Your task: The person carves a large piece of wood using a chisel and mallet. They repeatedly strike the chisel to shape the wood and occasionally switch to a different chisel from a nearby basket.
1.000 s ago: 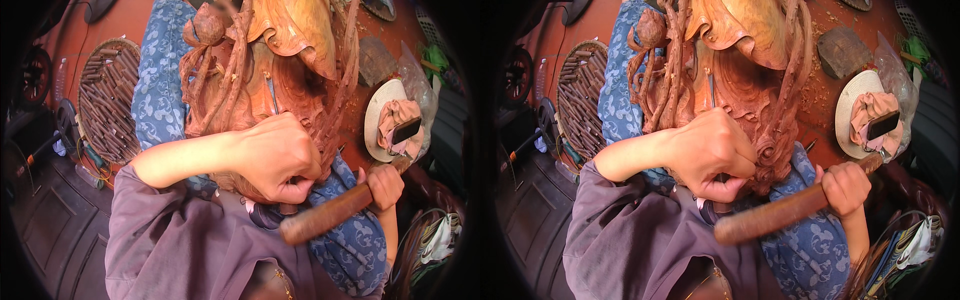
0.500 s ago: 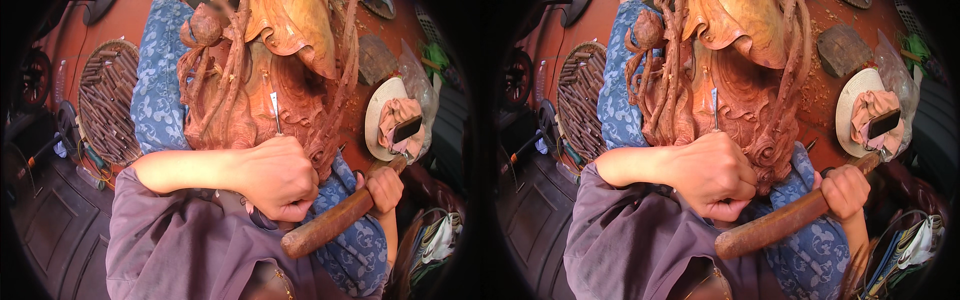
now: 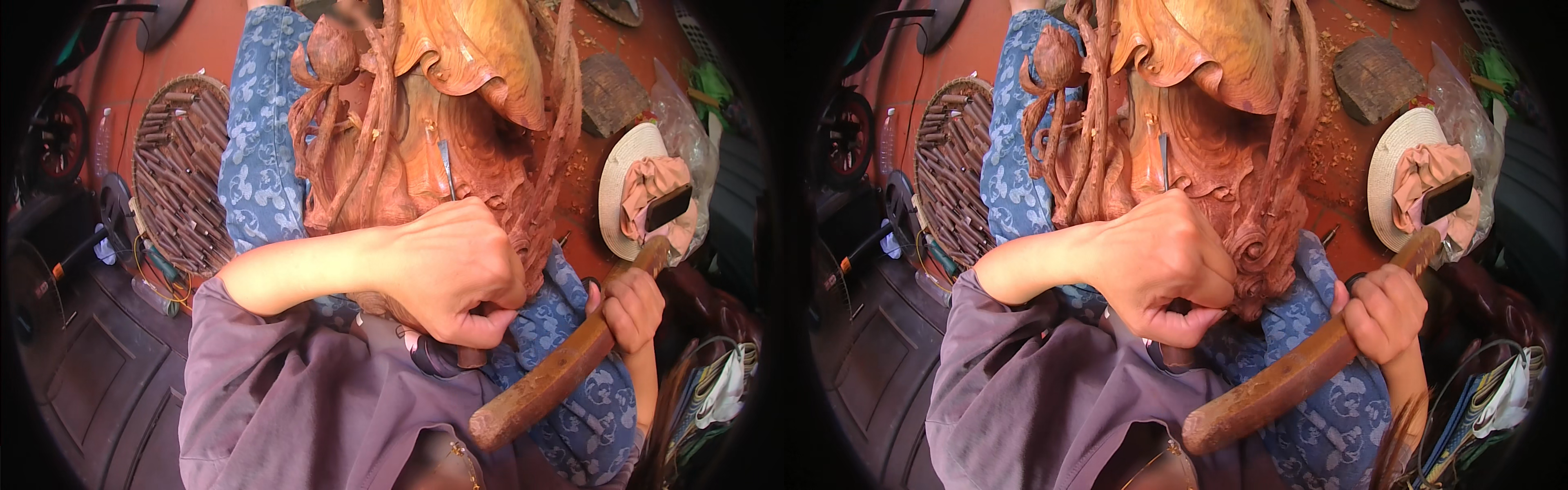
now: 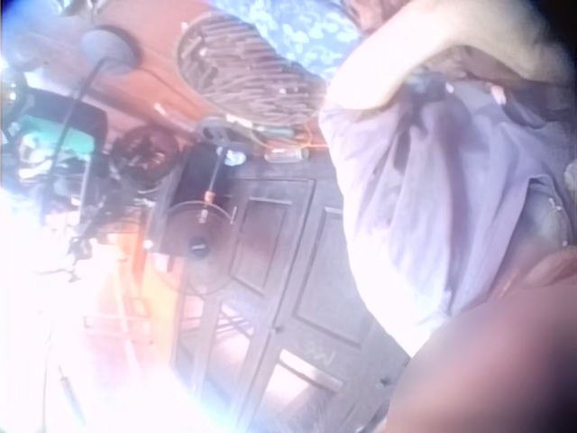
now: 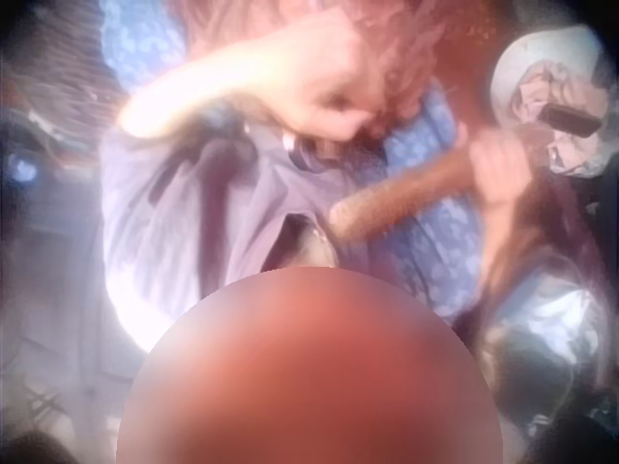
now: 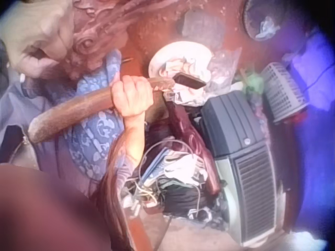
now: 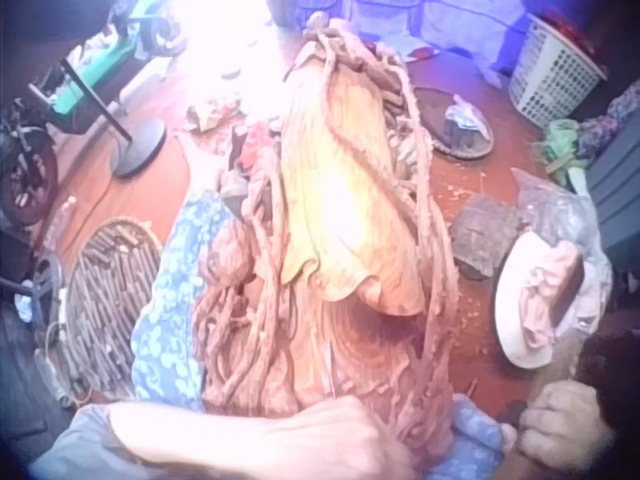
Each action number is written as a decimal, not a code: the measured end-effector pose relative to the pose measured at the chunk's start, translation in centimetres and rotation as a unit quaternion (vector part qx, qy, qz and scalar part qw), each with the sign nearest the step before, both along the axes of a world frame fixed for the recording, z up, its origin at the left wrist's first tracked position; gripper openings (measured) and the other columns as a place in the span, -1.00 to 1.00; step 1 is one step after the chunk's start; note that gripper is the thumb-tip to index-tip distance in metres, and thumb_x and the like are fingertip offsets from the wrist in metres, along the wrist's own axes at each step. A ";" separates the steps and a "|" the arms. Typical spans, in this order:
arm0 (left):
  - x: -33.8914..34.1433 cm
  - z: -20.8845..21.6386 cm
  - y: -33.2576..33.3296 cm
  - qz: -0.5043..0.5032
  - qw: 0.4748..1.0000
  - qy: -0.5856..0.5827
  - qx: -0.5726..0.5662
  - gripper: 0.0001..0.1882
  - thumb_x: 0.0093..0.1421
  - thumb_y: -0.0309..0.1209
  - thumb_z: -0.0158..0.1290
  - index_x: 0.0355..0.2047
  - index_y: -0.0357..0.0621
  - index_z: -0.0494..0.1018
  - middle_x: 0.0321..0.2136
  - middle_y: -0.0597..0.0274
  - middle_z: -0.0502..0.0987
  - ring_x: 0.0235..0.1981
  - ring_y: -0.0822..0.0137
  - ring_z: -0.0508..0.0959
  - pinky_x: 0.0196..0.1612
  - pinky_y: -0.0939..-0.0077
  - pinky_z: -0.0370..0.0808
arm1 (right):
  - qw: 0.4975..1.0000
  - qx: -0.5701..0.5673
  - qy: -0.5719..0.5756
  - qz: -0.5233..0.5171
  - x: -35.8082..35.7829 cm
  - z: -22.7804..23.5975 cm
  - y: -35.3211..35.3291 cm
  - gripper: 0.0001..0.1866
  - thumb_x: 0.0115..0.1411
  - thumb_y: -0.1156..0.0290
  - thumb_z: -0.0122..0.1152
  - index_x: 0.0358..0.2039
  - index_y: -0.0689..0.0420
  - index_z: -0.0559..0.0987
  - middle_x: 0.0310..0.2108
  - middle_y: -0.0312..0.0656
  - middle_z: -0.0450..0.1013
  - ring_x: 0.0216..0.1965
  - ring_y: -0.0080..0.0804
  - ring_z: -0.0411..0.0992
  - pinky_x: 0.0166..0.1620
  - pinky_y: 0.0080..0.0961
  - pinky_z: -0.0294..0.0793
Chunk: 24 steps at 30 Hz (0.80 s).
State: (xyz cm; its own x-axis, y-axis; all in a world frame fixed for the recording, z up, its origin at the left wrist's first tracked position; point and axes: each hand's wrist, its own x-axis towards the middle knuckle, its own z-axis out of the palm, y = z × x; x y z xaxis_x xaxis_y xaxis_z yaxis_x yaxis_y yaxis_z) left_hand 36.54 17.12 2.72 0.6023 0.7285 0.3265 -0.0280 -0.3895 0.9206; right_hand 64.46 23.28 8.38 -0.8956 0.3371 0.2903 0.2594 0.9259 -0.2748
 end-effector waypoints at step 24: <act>-0.3 -0.3 0.8 0.007 0.999 0.045 0.023 -0.77 -0.14 -0.39 0.10 -0.74 -0.13 0.27 -0.73 0.20 0.28 -0.67 0.10 0.42 -0.63 0.20 0.29 | 0.999 0.032 0.014 0.003 0.7 -1.6 0.8 -0.68 -0.14 0.70 0.42 -0.49 0.19 0.40 -0.56 -0.15 0.39 -0.58 -0.22 0.40 -0.50 -0.35 0.46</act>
State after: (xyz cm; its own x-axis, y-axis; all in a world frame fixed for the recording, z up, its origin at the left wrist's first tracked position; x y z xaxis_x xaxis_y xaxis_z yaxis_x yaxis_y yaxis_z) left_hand 36.22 17.93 2.46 0.6207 0.7223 0.3049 0.0592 -0.4310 0.9004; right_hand 65.18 24.11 6.75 -0.8885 0.3124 0.3360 0.2474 0.9430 -0.2227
